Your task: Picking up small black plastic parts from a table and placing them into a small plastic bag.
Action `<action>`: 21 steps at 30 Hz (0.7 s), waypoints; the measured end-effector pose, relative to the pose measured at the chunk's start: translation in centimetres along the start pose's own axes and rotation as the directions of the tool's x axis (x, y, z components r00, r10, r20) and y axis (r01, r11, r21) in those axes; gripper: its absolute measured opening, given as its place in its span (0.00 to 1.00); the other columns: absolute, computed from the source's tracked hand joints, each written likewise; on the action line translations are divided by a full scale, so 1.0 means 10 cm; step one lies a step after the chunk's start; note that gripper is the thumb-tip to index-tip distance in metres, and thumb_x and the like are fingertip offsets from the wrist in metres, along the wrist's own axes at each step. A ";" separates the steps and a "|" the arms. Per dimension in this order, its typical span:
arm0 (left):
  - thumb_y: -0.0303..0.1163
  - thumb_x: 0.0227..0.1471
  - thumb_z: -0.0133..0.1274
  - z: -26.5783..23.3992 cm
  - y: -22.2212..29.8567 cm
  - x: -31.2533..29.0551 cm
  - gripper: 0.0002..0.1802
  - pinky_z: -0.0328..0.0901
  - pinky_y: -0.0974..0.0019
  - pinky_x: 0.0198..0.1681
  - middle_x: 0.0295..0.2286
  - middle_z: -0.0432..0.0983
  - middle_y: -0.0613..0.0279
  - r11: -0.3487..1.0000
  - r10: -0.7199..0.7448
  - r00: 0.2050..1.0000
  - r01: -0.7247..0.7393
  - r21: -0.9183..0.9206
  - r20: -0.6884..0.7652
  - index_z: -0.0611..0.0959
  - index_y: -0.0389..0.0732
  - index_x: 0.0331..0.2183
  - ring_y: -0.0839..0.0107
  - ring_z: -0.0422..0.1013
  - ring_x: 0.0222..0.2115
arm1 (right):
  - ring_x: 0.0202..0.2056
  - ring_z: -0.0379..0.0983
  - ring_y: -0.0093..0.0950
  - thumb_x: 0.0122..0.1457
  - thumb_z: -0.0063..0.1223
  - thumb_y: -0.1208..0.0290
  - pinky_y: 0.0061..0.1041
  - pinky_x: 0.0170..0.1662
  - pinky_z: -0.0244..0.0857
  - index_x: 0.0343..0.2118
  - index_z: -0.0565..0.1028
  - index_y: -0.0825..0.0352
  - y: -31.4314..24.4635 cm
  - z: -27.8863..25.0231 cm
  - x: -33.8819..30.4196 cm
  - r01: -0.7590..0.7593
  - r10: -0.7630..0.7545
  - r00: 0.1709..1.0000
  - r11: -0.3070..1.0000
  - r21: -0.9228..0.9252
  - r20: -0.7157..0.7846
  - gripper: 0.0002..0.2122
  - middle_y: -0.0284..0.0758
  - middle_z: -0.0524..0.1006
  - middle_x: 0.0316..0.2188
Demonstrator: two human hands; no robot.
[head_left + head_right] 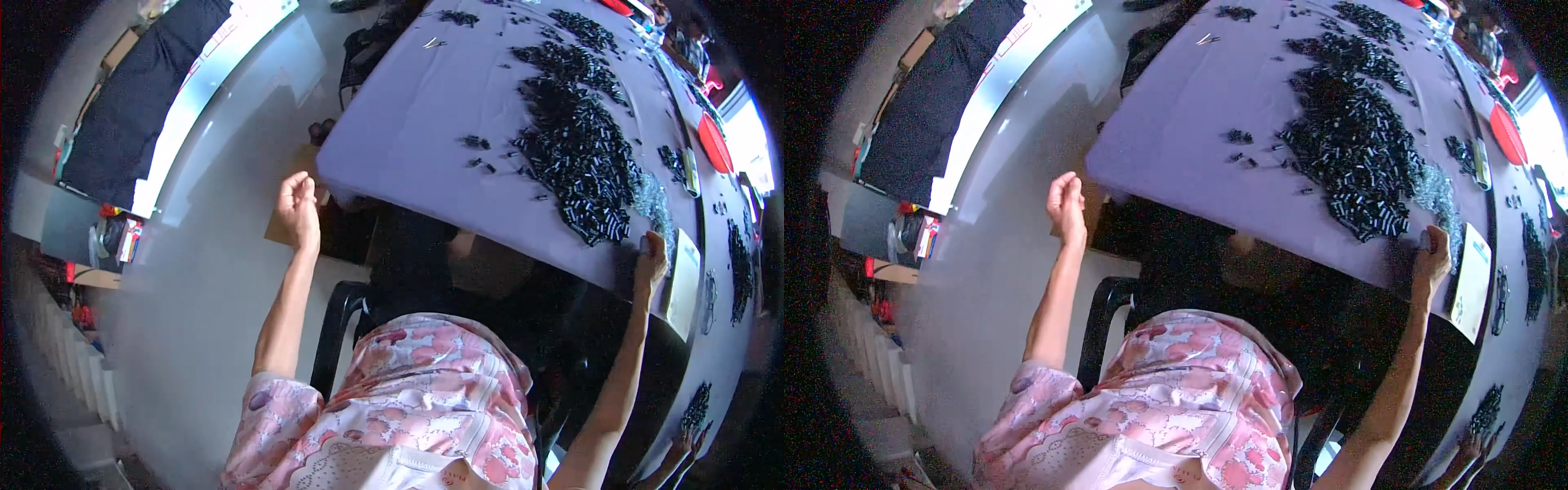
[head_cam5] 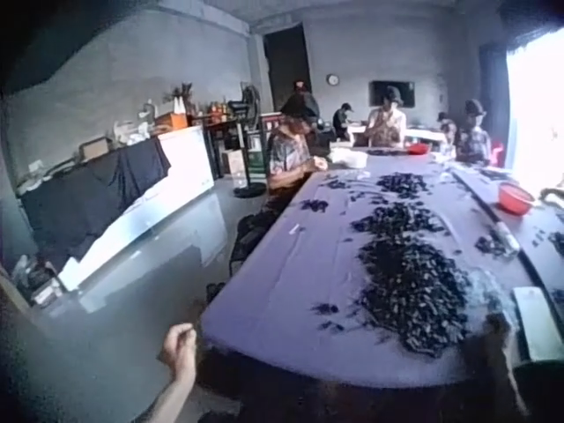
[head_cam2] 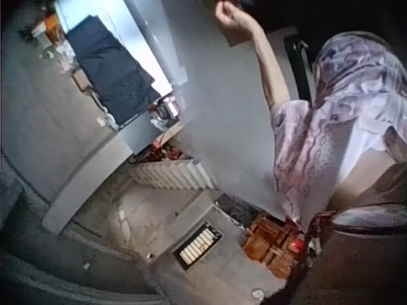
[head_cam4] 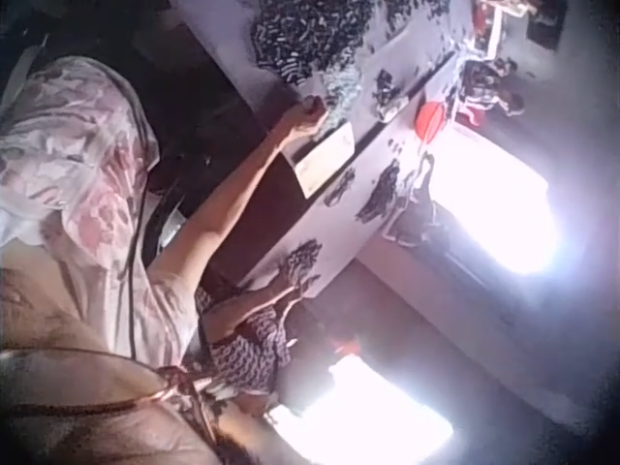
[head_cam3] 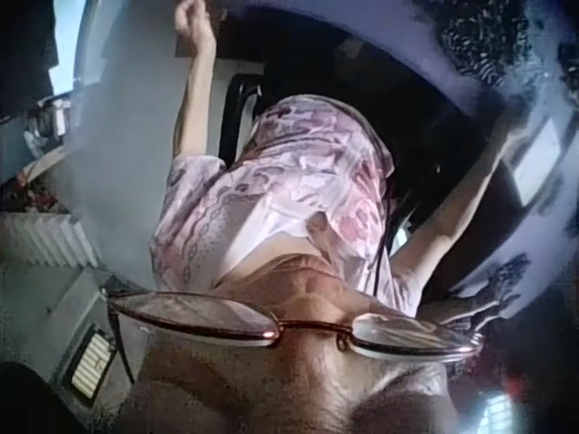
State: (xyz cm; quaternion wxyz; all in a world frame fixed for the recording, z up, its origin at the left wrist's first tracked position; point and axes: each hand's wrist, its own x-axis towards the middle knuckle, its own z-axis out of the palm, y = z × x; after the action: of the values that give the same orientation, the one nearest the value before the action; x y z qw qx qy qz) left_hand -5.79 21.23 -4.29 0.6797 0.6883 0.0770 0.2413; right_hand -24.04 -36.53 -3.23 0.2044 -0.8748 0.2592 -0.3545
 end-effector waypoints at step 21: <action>0.36 0.42 0.54 1.20 0.22 0.47 0.13 0.64 0.66 0.27 0.22 0.74 0.56 0.766 0.149 0.726 -0.514 0.386 0.671 0.78 0.38 0.29 0.66 0.71 0.24 | 0.32 0.70 0.38 0.49 0.43 0.81 0.30 0.36 0.62 0.31 0.70 0.66 -0.34 -0.12 -0.09 0.022 -0.023 1.000 0.998 0.056 0.007 0.07 0.40 0.72 0.28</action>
State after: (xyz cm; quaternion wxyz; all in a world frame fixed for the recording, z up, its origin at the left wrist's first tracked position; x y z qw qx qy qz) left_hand 3.07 12.41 -0.60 0.3832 0.8942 -0.2090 0.0992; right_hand -24.46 -33.50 -1.03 0.2260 -0.8730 0.2385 -0.3605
